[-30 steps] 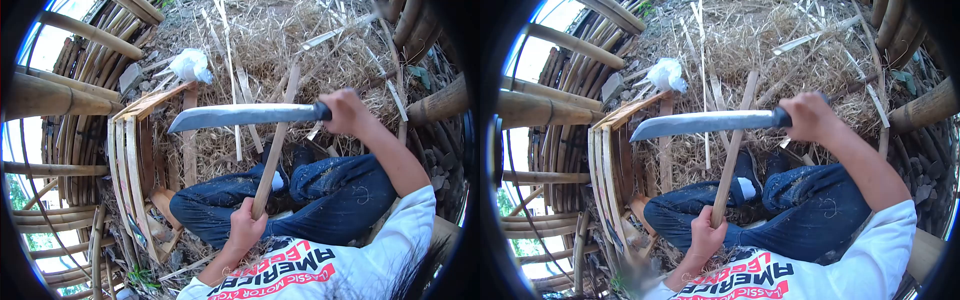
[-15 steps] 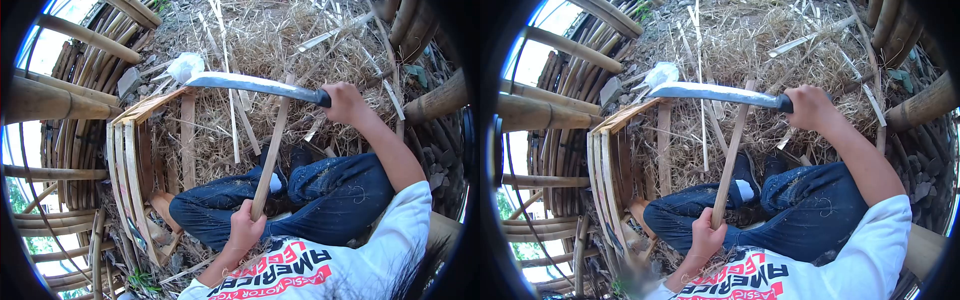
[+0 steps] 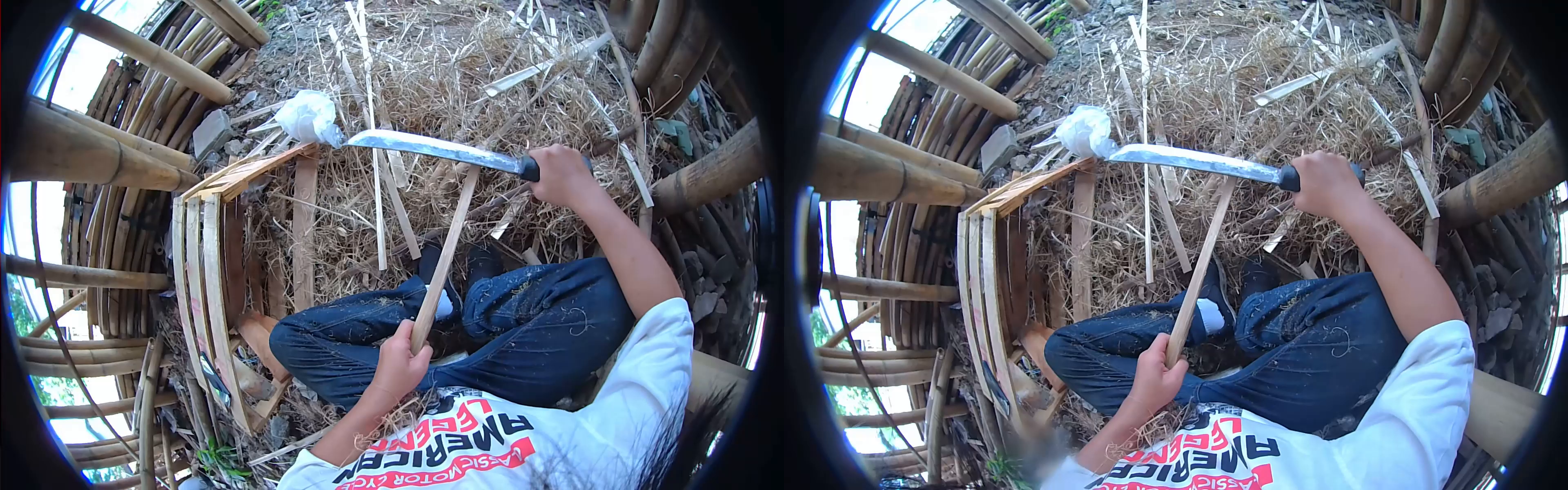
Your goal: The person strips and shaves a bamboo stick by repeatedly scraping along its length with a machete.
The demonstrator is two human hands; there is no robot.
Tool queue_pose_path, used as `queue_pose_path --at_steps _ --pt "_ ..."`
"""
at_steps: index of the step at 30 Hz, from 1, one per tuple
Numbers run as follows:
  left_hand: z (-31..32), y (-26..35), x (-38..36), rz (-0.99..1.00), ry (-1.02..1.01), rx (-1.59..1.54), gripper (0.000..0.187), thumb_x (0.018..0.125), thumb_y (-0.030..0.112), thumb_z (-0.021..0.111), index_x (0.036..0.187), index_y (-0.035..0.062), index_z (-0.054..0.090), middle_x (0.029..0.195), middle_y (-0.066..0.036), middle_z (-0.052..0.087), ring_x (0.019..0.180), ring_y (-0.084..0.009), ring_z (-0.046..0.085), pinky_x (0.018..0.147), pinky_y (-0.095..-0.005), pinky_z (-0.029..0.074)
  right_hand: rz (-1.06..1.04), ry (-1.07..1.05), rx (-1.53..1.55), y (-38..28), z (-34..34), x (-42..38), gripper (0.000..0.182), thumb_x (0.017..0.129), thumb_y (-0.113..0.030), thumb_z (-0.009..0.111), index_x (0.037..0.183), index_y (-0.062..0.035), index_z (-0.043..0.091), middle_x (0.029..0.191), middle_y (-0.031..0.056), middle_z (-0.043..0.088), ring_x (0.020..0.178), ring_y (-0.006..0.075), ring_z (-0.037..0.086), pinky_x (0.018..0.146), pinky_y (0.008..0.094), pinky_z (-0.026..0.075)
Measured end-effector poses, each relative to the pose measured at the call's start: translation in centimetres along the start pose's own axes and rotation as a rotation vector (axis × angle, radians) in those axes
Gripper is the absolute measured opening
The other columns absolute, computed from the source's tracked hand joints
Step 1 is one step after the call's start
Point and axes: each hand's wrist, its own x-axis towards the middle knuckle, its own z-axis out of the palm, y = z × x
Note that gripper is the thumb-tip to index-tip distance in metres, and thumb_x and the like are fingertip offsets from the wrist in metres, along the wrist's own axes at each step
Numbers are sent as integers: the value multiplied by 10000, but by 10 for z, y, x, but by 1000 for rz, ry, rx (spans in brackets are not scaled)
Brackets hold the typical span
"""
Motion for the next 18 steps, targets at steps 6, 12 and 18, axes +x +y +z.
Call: queue_pose_path --at_steps 6,12,18 --pt "-3 -2 -8 5 -26 -5 193 788 76 610 923 -6 499 702 -248 573 651 -414 611 576 -429 469 44 -35 49 -2 -3 2 174 673 -163 657 813 -61 666 857 166 688 862 347 672 800 450 534" --pt "-5 -10 1 -24 -44 -80 173 821 73 622 880 -17 487 651 -116 491 609 -124 433 556 -318 412 155 -12 134 10 -3 -5 182 713 -161 634 854 -54 674 852 196 682 850 381 663 797 467 527" --pt "-10 1 19 -78 -149 -245 311 883 276 692 815 22 527 639 27 453 604 -76 391 530 -268 365 7 93 220 -13 -11 -10 163 706 -150 660 839 -60 685 792 197 679 768 377 670 746 457 536"
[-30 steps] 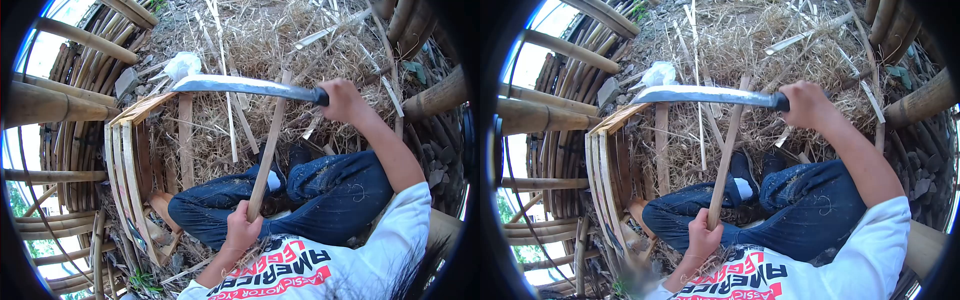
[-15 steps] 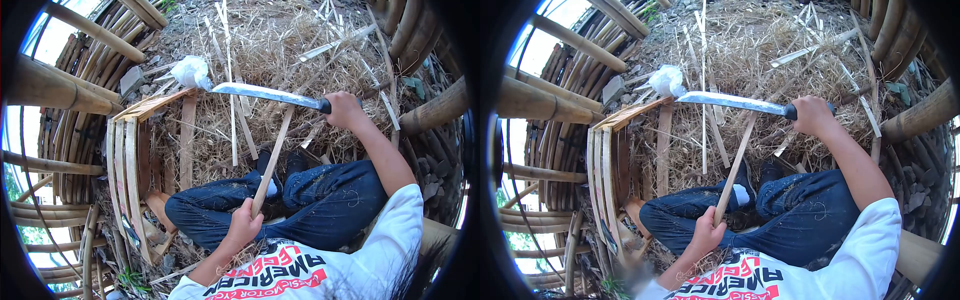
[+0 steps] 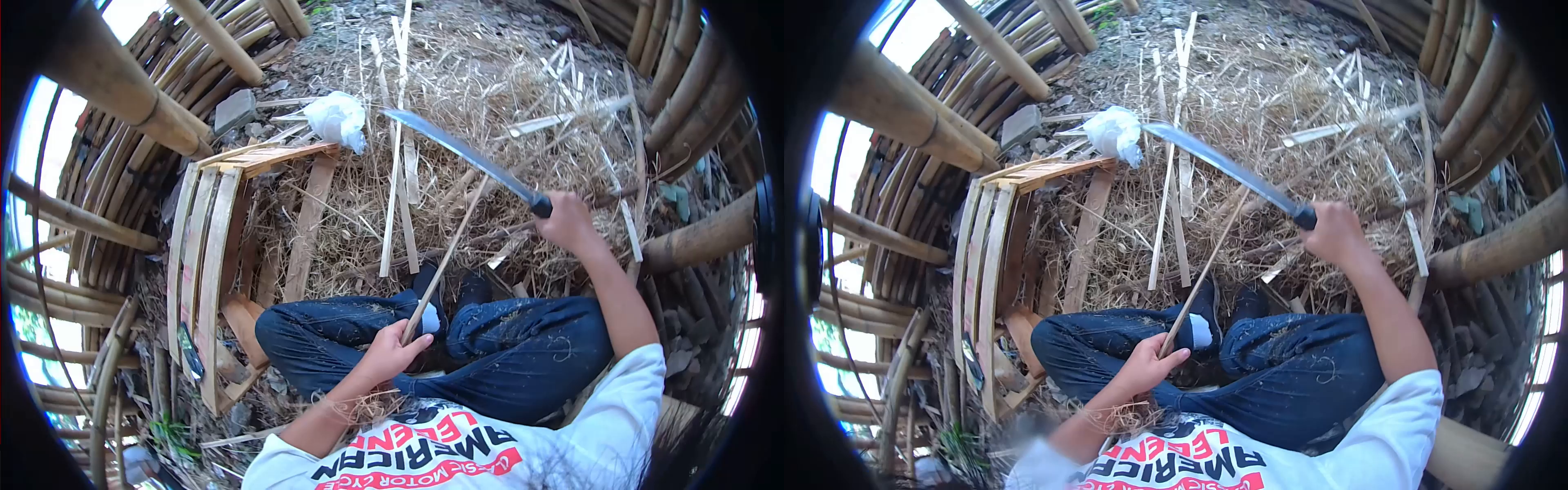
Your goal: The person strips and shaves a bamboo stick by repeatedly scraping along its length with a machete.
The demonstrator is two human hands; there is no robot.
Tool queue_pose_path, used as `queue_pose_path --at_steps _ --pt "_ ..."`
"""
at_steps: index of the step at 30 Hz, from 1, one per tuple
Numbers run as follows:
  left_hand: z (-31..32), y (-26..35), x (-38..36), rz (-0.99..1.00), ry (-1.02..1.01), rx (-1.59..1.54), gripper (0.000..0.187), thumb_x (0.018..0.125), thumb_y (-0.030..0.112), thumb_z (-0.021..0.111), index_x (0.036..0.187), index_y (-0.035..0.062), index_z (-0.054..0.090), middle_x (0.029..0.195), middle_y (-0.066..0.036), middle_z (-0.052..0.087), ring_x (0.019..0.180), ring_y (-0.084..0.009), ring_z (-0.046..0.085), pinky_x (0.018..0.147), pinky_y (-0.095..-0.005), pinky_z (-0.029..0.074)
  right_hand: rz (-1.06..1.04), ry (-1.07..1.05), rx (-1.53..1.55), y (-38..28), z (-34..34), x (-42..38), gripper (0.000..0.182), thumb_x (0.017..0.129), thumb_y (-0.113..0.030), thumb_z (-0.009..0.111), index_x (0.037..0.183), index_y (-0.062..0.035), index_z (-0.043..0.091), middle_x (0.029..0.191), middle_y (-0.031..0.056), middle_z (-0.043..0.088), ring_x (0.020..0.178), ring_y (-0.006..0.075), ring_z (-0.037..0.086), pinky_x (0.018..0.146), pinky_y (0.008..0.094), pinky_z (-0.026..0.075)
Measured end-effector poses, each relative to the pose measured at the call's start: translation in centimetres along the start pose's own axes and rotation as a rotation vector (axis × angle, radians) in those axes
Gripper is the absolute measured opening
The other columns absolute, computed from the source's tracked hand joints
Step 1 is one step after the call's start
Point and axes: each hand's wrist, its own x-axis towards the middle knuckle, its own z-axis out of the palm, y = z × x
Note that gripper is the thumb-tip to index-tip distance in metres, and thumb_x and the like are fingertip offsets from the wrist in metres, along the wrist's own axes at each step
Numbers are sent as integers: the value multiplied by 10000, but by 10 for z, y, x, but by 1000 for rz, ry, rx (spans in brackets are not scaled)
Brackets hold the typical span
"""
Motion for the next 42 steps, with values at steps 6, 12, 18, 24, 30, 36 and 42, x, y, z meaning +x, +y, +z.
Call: queue_pose_path --at_steps 6,12,18,24,30,36,42 --pt "-9 -1 11 -147 -94 -175 437 933 392 614 991 -36 683 703 26 561 661 -70 467 602 -256 405 -255 -231 177 -58 0 -10 297 711 -345 785 806 -77 698 707 153 675 697 349 677 692 420 545" --pt "-1 5 12 40 73 -88 334 948 309 590 968 -22 629 684 -19 539 655 -116 466 622 -310 423 -464 -390 -102 -95 20 -22 667 734 -713 630 741 -46 659 663 179 654 669 354 671 659 429 537" --pt "4 2 9 88 116 -25 293 940 263 585 955 -29 591 656 -86 530 625 -142 477 588 -332 425 -503 -373 -168 -86 29 -20 660 748 -710 621 767 -51 652 652 164 651 653 351 667 636 437 527" --pt "-3 7 3 73 144 -21 289 927 254 595 923 -34 571 654 -188 565 576 -297 556 582 -388 446 -346 -285 -139 -58 32 -7 663 747 -710 623 767 -48 645 656 172 649 666 348 674 651 439 531" --pt "0 5 0 122 174 0 279 926 235 592 881 -38 554 664 -225 571 607 -393 575 574 -407 447 -475 -269 -111 -70 33 -19 647 756 -703 620 738 -56 614 625 167 629 625 349 662 612 436 525" --pt "-8 16 -2 89 179 -2 272 930 230 584 866 -30 535 669 -239 573 622 -413 589 575 -419 449 -390 -152 -43 -54 31 -1 615 735 -668 674 725 -58 596 608 142 620 596 337 651 578 417 514" --pt "-5 21 -8 118 149 49 280 934 225 579 836 -26 504 664 -244 565 646 -446 577 569 -435 443 -486 -142 -27 -64 21 -12 576 730 -612 711 715 -48 592 590 154 593 591 351 637 560 420 500"
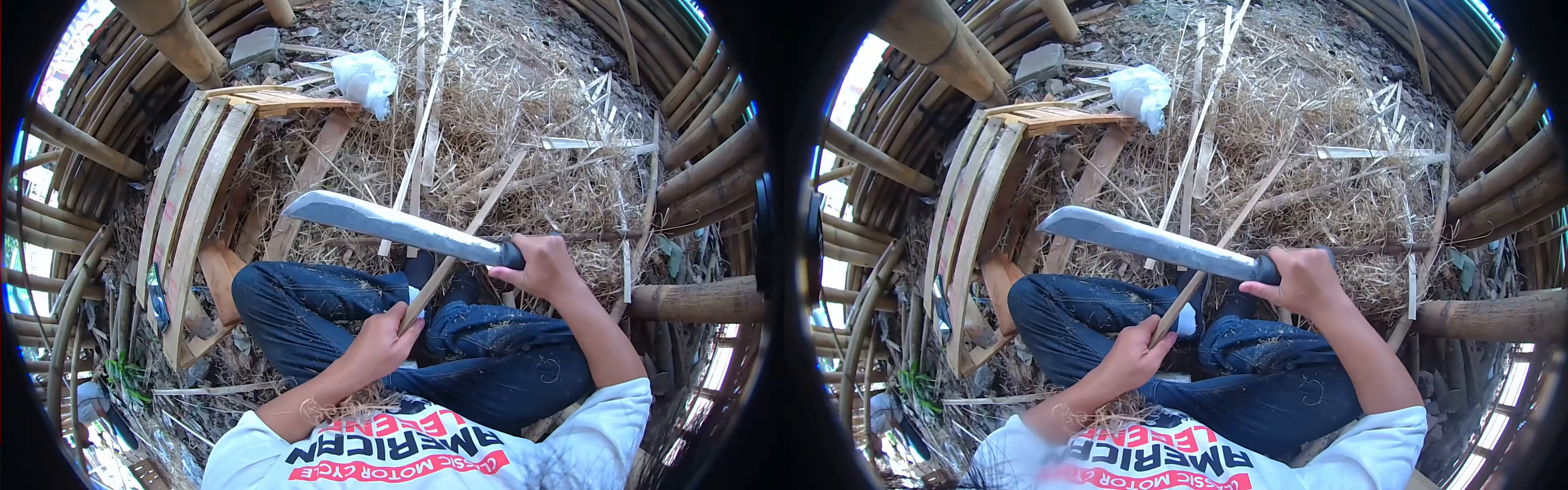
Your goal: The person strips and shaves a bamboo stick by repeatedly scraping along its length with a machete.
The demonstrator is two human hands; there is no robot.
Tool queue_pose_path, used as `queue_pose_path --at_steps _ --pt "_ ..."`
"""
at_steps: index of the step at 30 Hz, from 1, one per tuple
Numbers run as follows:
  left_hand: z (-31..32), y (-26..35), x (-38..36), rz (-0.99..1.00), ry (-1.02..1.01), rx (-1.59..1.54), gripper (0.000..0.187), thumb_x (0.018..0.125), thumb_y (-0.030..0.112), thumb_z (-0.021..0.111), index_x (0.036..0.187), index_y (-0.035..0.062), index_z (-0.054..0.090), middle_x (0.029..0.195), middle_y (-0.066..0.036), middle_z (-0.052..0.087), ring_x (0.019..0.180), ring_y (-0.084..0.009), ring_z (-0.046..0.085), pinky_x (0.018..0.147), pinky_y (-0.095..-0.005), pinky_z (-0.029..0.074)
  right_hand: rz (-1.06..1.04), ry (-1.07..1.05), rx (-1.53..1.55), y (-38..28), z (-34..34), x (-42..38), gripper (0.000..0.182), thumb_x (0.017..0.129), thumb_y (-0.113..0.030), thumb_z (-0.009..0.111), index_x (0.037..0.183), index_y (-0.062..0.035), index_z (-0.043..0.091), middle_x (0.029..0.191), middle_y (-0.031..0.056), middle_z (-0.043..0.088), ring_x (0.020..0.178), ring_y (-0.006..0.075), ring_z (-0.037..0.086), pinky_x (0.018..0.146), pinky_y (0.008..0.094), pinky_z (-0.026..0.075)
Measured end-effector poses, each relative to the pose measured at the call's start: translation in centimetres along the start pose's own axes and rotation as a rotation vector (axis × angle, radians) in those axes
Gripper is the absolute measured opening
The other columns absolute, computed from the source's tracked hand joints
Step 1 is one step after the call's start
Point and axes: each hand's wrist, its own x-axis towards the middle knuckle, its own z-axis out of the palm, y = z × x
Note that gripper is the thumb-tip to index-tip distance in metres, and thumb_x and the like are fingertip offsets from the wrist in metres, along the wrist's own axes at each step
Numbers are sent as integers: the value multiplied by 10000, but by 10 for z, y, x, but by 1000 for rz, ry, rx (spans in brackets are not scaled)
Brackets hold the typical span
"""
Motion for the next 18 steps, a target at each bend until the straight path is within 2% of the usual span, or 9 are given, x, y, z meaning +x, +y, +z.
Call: queue_pose_path --at_steps 1,3,6,10,12,14,18 --pt "-1 4 -1 -10 5 -1 281 936 225 578 832 -23 498 661 -243 562 644 -444 577 569 -432 443 7 -15 41 0 -3 3 544 726 -563 743 717 -40 592 579 165 570 603 367 630 565 432 489" --pt "-4 9 -2 -18 9 -2 283 938 226 577 829 -21 493 657 -241 559 642 -442 576 569 -430 444 29 8 46 7 -1 5 575 737 -600 715 702 -42 581 576 161 566 593 366 626 554 431 485" --pt "-6 12 -1 -54 10 -2 282 940 226 578 832 -19 491 653 -235 554 633 -434 574 569 -424 442 58 82 -56 6 -3 4 638 752 -692 643 694 -59 589 566 116 599 542 300 638 548 396 509" --pt "-2 13 -8 -15 10 13 266 936 211 588 835 -15 491 638 -223 554 605 -419 577 542 -414 436 -60 90 -43 -10 -9 -1 624 747 -669 667 686 -53 580 559 128 590 537 307 636 535 400 509" --pt "-3 14 -11 2 -2 15 257 935 205 592 840 -13 491 632 -220 552 596 -417 576 533 -412 434 -14 105 -18 2 -10 4 617 744 -664 673 682 -57 578 555 129 587 536 310 634 530 399 507" --pt "-4 15 -9 -19 66 -51 202 920 159 611 848 -1 511 577 -124 479 523 -152 414 498 -343 373 64 147 -20 8 -9 4 618 735 -667 679 666 -63 570 551 128 582 530 312 631 520 390 504" --pt "3 11 -14 40 45 20 200 920 143 608 841 -5 499 579 -127 484 506 -174 424 492 -341 374 -34 144 -63 -6 -18 -7 628 730 -677 676 654 -63 562 546 114 580 515 291 628 509 381 500"
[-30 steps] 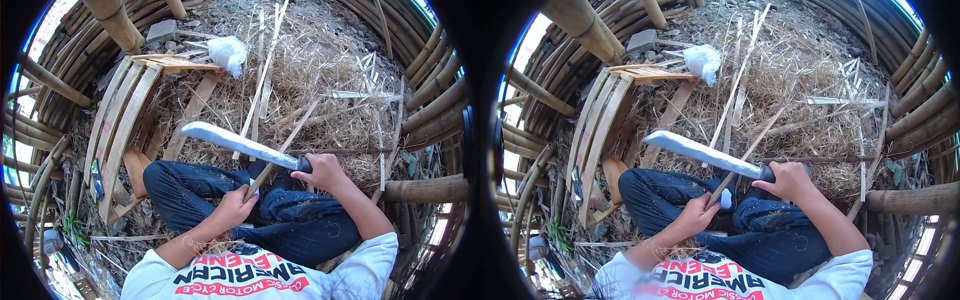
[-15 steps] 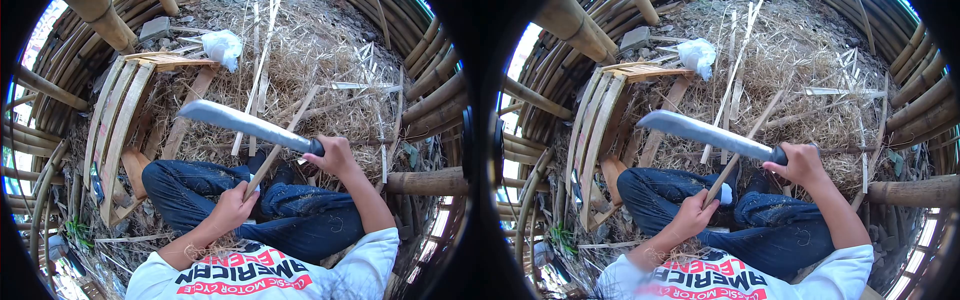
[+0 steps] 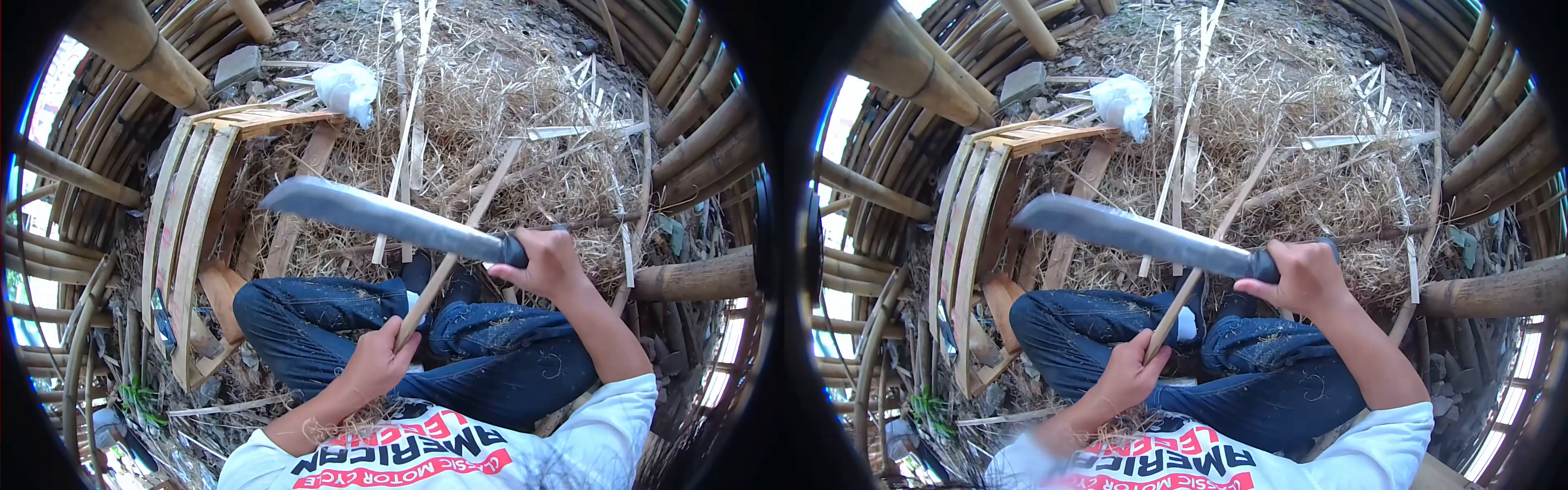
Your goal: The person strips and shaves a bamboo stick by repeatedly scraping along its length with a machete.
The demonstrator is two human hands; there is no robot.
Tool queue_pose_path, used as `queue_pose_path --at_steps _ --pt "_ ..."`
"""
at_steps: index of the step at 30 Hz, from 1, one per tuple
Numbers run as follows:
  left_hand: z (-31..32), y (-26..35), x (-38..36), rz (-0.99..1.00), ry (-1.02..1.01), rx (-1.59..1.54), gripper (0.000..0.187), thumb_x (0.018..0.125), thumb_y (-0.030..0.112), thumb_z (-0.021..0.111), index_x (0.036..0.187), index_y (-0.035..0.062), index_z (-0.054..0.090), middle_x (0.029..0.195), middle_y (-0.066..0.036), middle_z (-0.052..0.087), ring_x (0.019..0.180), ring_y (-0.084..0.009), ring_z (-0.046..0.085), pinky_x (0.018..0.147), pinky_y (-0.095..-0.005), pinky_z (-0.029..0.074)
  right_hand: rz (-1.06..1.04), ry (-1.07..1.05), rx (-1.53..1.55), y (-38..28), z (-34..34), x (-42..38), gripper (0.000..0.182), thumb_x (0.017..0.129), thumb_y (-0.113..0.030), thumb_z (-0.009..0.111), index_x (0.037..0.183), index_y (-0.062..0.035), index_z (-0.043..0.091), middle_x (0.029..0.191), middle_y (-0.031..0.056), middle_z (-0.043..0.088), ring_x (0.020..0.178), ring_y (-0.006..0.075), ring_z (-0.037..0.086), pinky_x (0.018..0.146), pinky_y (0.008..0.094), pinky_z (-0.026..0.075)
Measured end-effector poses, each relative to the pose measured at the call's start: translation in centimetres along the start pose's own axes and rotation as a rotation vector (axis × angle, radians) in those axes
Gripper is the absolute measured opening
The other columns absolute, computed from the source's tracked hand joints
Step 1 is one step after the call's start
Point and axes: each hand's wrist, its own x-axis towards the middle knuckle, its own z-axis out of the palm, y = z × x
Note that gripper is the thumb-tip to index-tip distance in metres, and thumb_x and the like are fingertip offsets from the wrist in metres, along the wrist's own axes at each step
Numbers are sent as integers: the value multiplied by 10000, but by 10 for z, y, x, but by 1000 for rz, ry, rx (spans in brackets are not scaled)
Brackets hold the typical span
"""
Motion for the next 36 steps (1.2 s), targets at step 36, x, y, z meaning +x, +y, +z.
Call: queue_pose_path --at_steps 36 --pt "-2 0 -22 0 -21 72 237 905 170 634 828 5 483 606 -204 538 533 -380 554 487 -398 415 -60 113 -25 13 -12 -10 679 734 -744 620 617 -79 555 522 88 569 492 268 627 499 377 501"
